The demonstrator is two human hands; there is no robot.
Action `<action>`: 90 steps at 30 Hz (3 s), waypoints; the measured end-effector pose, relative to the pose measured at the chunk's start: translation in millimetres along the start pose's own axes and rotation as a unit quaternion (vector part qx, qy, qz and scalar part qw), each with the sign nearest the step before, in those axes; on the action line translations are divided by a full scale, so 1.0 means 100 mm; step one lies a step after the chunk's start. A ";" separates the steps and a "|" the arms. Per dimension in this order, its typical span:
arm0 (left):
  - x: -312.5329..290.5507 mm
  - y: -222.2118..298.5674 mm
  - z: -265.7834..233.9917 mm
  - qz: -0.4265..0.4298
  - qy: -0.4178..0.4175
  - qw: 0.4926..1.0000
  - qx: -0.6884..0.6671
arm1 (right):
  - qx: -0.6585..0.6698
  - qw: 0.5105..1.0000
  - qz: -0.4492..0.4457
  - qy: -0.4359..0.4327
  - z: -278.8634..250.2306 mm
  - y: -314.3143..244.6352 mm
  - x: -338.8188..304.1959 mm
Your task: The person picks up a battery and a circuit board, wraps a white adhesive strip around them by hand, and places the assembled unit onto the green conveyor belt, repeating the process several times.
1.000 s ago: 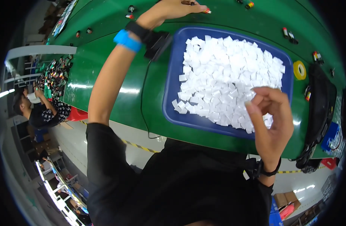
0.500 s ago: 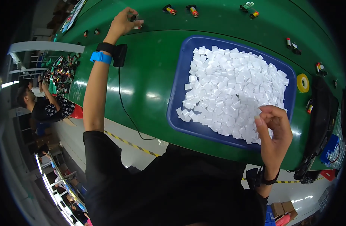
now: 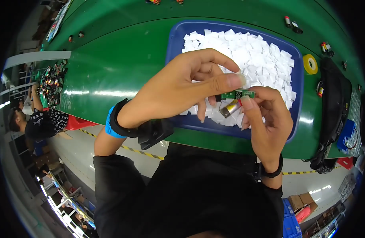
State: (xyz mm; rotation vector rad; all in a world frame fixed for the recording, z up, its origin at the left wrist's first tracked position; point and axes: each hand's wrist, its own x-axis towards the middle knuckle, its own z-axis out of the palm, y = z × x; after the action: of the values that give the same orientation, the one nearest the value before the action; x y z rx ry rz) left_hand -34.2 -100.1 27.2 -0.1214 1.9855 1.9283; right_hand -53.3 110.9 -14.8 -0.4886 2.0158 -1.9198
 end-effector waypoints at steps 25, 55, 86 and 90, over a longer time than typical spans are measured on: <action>-0.09 -0.06 0.09 0.115 0.044 0.985 0.125 | 0.107 0.992 0.059 0.018 -0.11 -0.04 0.04; -0.11 -0.20 0.34 0.298 0.116 0.861 0.395 | -0.004 0.990 -0.003 -0.143 -0.22 -0.21 -0.08; -0.23 -0.24 0.49 -0.032 0.068 0.994 0.075 | -0.216 0.969 -0.106 -0.060 -0.30 -0.05 -0.10; -0.21 -0.26 0.41 0.018 0.137 0.987 0.085 | -0.230 0.968 -0.094 -0.045 -0.39 -0.06 -0.05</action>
State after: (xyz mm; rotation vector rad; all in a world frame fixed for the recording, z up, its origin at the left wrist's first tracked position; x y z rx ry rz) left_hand 1.5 -65.6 9.8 -0.3239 2.3339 1.8355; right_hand -66.3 147.7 -6.9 -0.8898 2.4290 -1.4756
